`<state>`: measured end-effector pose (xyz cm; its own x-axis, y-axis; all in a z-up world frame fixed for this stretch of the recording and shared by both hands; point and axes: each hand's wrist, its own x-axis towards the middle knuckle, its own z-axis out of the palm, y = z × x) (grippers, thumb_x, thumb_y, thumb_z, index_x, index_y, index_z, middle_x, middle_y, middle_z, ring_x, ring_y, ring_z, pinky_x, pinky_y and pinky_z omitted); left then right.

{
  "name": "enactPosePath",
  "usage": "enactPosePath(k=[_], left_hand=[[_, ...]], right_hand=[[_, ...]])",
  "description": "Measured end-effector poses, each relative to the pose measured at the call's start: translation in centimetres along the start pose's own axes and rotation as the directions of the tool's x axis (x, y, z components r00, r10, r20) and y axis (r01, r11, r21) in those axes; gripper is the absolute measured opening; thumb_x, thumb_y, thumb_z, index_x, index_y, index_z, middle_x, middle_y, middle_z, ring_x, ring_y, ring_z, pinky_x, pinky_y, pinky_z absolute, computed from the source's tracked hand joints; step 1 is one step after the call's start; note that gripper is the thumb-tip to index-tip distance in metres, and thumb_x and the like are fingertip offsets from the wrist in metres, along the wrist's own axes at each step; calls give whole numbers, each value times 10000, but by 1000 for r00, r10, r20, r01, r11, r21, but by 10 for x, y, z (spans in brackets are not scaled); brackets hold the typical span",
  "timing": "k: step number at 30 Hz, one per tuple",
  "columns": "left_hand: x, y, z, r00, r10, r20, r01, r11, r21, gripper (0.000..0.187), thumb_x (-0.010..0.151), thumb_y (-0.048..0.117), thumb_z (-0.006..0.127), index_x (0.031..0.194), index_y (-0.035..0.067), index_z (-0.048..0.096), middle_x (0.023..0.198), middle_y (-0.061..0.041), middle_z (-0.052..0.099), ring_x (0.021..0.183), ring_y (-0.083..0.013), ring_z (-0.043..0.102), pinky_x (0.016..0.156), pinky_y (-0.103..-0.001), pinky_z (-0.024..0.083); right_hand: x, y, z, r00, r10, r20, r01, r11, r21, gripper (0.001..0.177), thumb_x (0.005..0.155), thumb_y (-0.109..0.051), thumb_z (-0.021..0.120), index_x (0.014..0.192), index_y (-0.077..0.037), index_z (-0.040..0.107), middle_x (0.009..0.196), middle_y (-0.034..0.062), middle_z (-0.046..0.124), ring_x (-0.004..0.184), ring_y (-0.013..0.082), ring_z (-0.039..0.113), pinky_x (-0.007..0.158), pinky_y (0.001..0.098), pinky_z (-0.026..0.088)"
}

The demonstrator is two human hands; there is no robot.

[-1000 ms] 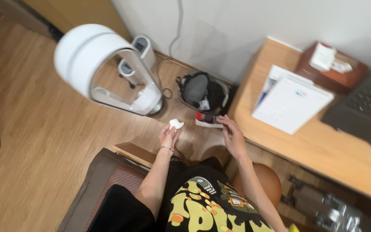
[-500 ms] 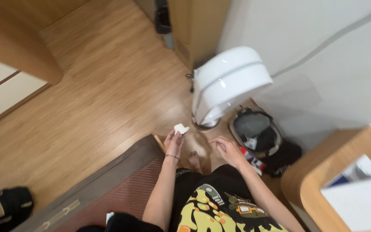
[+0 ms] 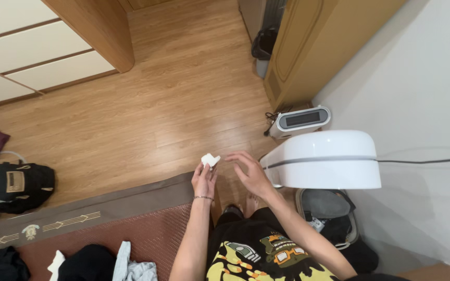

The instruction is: The person cleans their desk area by wiping the surface, a drawer, a calendar, and a model car with a cloth.

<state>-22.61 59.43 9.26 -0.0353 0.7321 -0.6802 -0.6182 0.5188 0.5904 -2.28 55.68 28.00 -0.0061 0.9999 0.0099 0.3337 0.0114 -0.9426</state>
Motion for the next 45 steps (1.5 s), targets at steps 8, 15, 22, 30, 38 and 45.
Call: enactPosePath(k=[8, 15, 22, 30, 38, 45], left_hand=[[42, 32, 73, 994, -12, 109, 8, 999, 41, 530, 940, 134, 664, 1443, 102, 501, 1285, -93, 671, 1198, -233, 656, 984, -393, 534], [149, 23, 140, 967, -76, 244, 59, 995, 75, 446, 935, 111, 687, 1347, 105, 517, 1241, -80, 674, 1173, -237, 653, 939, -411, 567], [288, 25, 231, 949, -225, 219, 184, 964, 194, 453, 931, 115, 724, 1341, 89, 533, 1168, -69, 686, 1042, -189, 688, 887, -364, 573], [464, 27, 382, 953, -233, 192, 149, 917, 371, 418, 906, 66, 737, 1296, -17, 612, 1157, -107, 722, 985, -197, 736, 838, -259, 612], [593, -29, 504, 962, -176, 211, 59, 882, 467, 308, 927, 69, 742, 1215, -22, 684, 1097, -120, 741, 874, -196, 739, 739, -260, 620], [676, -74, 588, 874, -328, 359, 1, 740, 673, 648, 930, 503, 535, 1442, 109, 484, 1433, -66, 517, 1261, -232, 485, 996, -439, 415]], right_hand=[[33, -20, -13, 981, 34, -192, -10, 992, 123, 255, 926, -22, 577, 1151, -63, 690, 1342, 101, 633, 1341, 282, 563, 1144, 399, 410], [59, -24, -12, 952, 143, -270, -86, 974, 210, 262, 931, -36, 595, 1184, -64, 657, 1344, 88, 624, 1334, 257, 579, 1138, 390, 429], [159, 16, -13, 840, 339, -424, -253, 936, 247, 283, 937, 3, 579, 1198, -74, 655, 1373, 77, 600, 1324, 241, 569, 1134, 352, 445], [246, 47, -33, 682, 521, -513, -376, 851, 366, 301, 927, 15, 559, 1205, -61, 649, 1379, 108, 577, 1340, 247, 564, 1124, 370, 456], [254, 100, -3, 452, 682, -575, -510, 726, 461, 298, 930, 19, 576, 1197, -83, 662, 1370, 119, 616, 1340, 249, 587, 1116, 385, 500], [223, 151, 31, 265, 734, -625, -545, 649, 531, 320, 924, 68, 512, 1154, -30, 712, 1369, 164, 630, 1381, 273, 567, 1147, 426, 481]])
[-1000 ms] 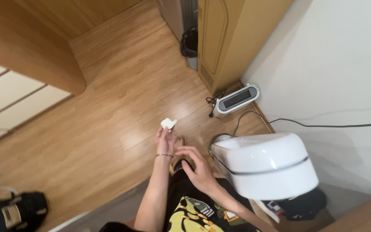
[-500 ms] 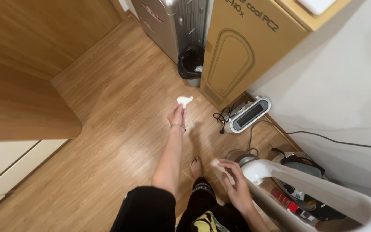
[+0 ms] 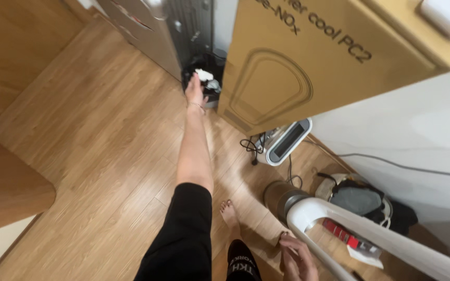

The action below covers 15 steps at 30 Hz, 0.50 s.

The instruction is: The person cleans their desk area by wiping the surface, a drawer, a calendar, and a model car with a cloth.

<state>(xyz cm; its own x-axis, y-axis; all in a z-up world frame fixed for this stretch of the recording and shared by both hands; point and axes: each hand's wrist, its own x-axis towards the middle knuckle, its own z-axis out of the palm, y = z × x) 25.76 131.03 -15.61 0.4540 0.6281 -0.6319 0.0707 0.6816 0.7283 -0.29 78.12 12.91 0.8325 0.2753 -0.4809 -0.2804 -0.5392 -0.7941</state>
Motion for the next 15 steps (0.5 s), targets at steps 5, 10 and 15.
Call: enactPosePath(k=[5, 10, 15], left_hand=[[-25, -48, -33, 979, -176, 99, 136, 936, 325, 900, 925, 738, 310, 1614, 165, 229, 1684, -48, 240, 1526, -297, 231, 1199, -523, 228], [-172, -142, -102, 928, -346, 141, 112, 618, 778, 645, 1002, 552, 483, 1435, 80, 561, 1453, -112, 566, 1336, -264, 516, 1119, -424, 403], [-370, -189, -120, 729, -627, 274, 172, 555, 814, 261, 1049, 296, 472, 1183, 111, 597, 955, -19, 717, 831, -155, 713, 718, -330, 608]], right_hand=[[-10, -6, -2, 998, -39, 55, 32, 991, 127, 322, 894, 71, 537, 1174, -18, 668, 1393, 171, 555, 1390, 296, 509, 1166, 432, 419], [-17, -57, -10, 998, -8, 55, 15, 991, -133, 300, 909, 50, 589, 1140, -96, 714, 1330, 67, 663, 1294, 259, 602, 1052, 384, 498], [-27, -124, -38, 994, -24, 107, 28, 999, -40, 294, 909, 31, 582, 1131, -115, 707, 1333, 48, 629, 1238, 236, 632, 958, 373, 556]])
